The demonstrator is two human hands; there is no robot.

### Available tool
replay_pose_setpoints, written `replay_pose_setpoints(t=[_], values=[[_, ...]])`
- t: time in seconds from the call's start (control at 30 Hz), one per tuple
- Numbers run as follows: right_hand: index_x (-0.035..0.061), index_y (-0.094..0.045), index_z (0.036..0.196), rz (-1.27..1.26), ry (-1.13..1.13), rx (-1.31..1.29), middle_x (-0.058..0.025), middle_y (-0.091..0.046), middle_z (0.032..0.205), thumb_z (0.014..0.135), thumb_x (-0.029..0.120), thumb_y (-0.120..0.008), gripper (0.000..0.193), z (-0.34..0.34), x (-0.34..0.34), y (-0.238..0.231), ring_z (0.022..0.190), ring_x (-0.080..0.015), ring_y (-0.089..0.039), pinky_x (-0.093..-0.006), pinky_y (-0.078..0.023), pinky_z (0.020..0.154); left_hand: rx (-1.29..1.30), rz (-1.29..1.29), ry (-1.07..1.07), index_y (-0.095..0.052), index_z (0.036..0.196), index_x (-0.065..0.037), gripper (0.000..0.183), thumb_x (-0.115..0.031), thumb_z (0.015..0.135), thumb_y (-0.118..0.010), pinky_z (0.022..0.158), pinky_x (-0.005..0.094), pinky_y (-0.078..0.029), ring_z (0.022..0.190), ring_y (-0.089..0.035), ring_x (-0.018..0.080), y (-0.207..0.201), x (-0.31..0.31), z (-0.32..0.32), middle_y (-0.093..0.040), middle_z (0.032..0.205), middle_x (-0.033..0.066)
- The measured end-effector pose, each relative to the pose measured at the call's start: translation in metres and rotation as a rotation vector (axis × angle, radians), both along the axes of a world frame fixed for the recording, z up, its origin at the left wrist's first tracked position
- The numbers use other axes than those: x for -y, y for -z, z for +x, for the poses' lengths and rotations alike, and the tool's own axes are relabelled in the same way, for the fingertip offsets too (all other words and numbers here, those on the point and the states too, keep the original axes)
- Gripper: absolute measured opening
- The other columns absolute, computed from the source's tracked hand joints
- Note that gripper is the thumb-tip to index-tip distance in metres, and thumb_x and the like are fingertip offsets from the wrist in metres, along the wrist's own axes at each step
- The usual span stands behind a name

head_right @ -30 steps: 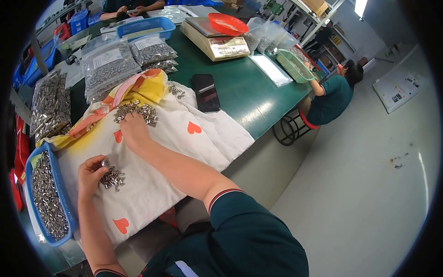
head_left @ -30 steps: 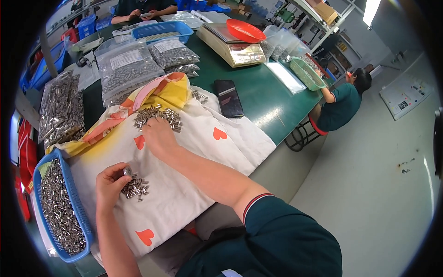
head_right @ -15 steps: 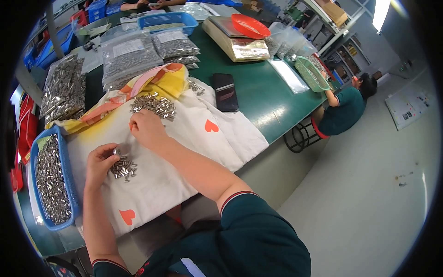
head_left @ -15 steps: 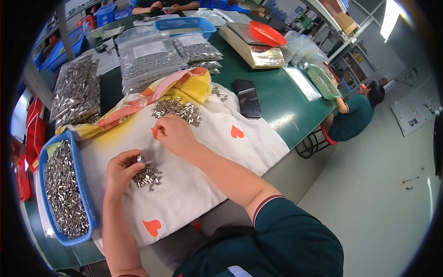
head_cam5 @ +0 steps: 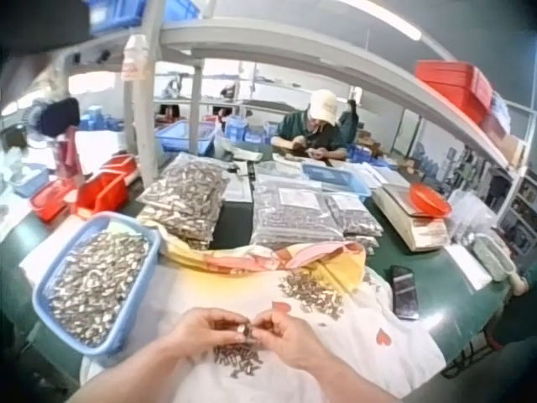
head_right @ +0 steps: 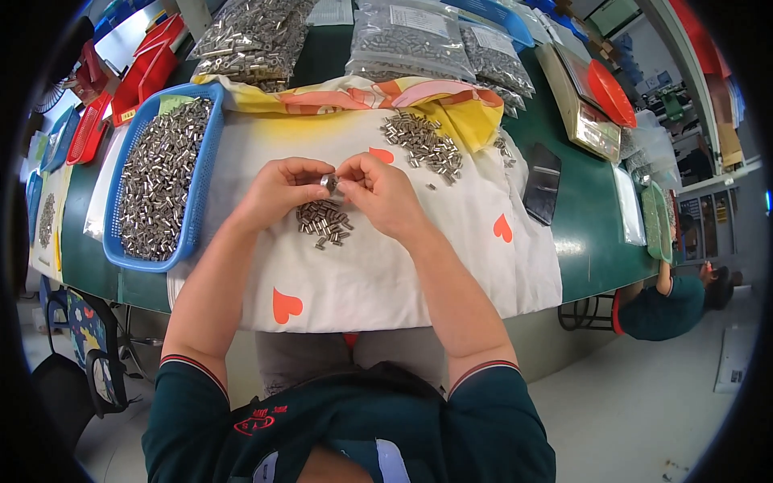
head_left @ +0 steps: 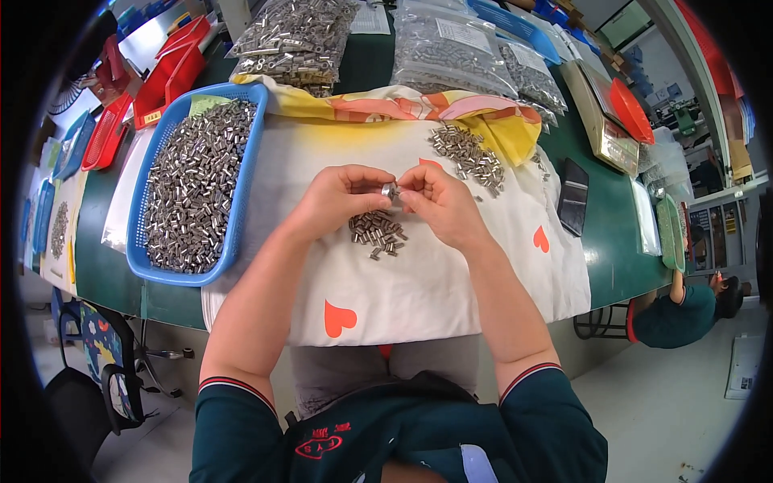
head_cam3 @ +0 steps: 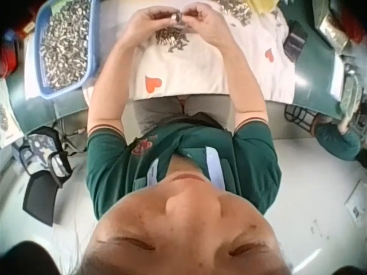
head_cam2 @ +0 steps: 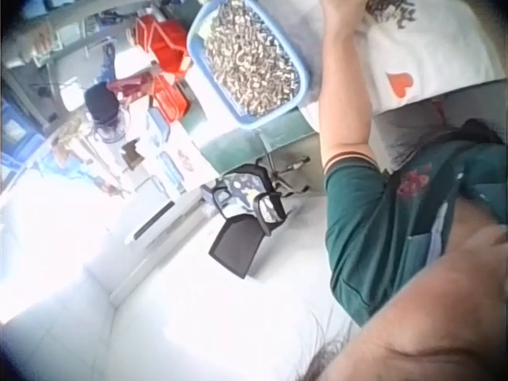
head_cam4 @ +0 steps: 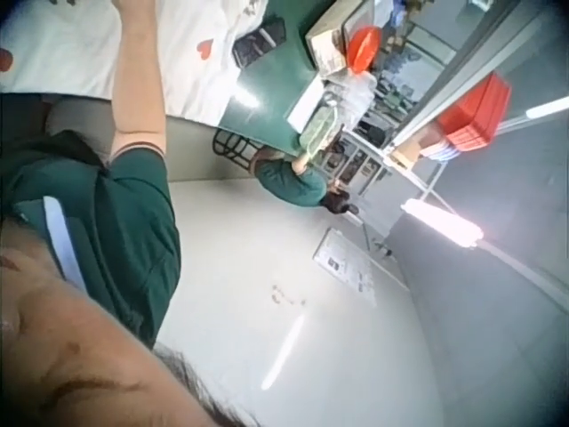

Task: Sorting and inspecting small metal hardware components at a workbench.

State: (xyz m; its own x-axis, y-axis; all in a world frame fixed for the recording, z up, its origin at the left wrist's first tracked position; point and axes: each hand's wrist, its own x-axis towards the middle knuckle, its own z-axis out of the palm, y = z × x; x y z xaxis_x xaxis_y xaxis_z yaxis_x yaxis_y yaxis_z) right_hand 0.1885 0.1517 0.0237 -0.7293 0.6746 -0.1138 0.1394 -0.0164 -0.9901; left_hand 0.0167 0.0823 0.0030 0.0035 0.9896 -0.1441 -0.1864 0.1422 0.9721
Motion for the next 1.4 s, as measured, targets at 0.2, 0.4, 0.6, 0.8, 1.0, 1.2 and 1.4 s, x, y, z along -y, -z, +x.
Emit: replay_pose_setpoints(t=[0.2,0.4,0.6,0.8,1.0,1.2,1.4], values=[[0.0015,-0.052,0.086,0.291,0.039,0.078,-0.0036,-0.057,0.077,0.075,0.002,-0.056,0.011,0.000,0.003,0.000,0.066,-0.0110,-0.054,-0.0241,-0.045,0.059,-0.011,0.052,0.039,-0.059,0.099,0.002,0.028,-0.001,0.073,-0.064,0.069,0.0198,-0.047,0.076,-0.056,0.0070,0.002,0.001,0.002,-0.061,0.086,0.0044],[0.0031,-0.051,0.079,0.890,0.078,0.137,-0.0110,-0.056,0.076,0.069,0.002,-0.057,0.012,-0.005,0.011,0.001,0.065,-0.0256,-0.055,-0.0319,-0.046,0.056,-0.129,0.047,0.011,-0.061,0.097,0.001,0.025,-0.002,0.073,-0.064,0.068,0.0206,-0.047,0.075,-0.056,0.0067,-0.005,0.002,0.004,-0.063,0.084,0.0053],[0.0032,-0.051,0.080,0.952,0.114,0.133,-0.0097,-0.056,0.076,0.069,0.002,-0.057,0.013,-0.006,0.013,0.002,0.065,-0.0247,-0.056,-0.0315,-0.046,0.056,-0.138,0.046,-0.007,-0.060,0.099,0.001,0.027,-0.003,0.073,-0.065,0.069,0.0209,-0.047,0.076,-0.057,0.0076,-0.007,0.002,0.006,-0.063,0.087,0.0062],[0.0032,-0.052,0.082,0.830,0.088,0.105,-0.0086,-0.057,0.076,0.068,0.000,-0.059,0.015,-0.004,0.016,-0.007,0.066,-0.0207,-0.057,-0.0299,-0.047,0.057,-0.061,0.021,0.035,-0.059,0.099,0.002,0.027,-0.001,0.073,-0.064,0.070,0.0210,-0.047,0.078,-0.058,0.0086,-0.007,0.003,0.001,-0.063,0.088,0.0072],[0.0015,-0.053,0.082,0.772,0.034,0.093,-0.0071,-0.056,0.074,0.069,-0.001,-0.059,0.015,-0.003,0.019,-0.014,0.064,-0.0155,-0.057,-0.0260,-0.046,0.057,-0.017,0.039,0.103,-0.059,0.100,0.003,0.026,0.002,0.074,-0.061,0.071,0.0216,-0.048,0.078,-0.058,0.0089,-0.008,0.005,-0.003,-0.062,0.088,0.0068],[0.0030,-0.051,0.080,1.020,0.053,0.114,-0.0097,-0.058,0.078,0.070,0.002,-0.058,0.012,-0.005,0.017,-0.005,0.065,-0.0243,-0.057,-0.0316,-0.047,0.056,-0.092,0.036,0.079,-0.059,0.098,0.003,0.025,0.002,0.074,-0.062,0.072,0.0219,-0.048,0.079,-0.058,0.0095,-0.008,0.003,-0.001,-0.062,0.089,0.0071],[0.0011,-0.054,0.087,0.748,0.090,0.092,-0.0071,-0.057,0.077,0.070,-0.004,-0.057,0.018,-0.003,0.016,-0.013,0.068,-0.0151,-0.057,-0.0251,-0.047,0.061,0.070,0.074,0.037,-0.058,0.100,0.003,0.027,-0.002,0.075,-0.062,0.070,0.0207,-0.047,0.079,-0.057,0.0079,-0.007,0.001,0.003,-0.062,0.090,0.0064]])
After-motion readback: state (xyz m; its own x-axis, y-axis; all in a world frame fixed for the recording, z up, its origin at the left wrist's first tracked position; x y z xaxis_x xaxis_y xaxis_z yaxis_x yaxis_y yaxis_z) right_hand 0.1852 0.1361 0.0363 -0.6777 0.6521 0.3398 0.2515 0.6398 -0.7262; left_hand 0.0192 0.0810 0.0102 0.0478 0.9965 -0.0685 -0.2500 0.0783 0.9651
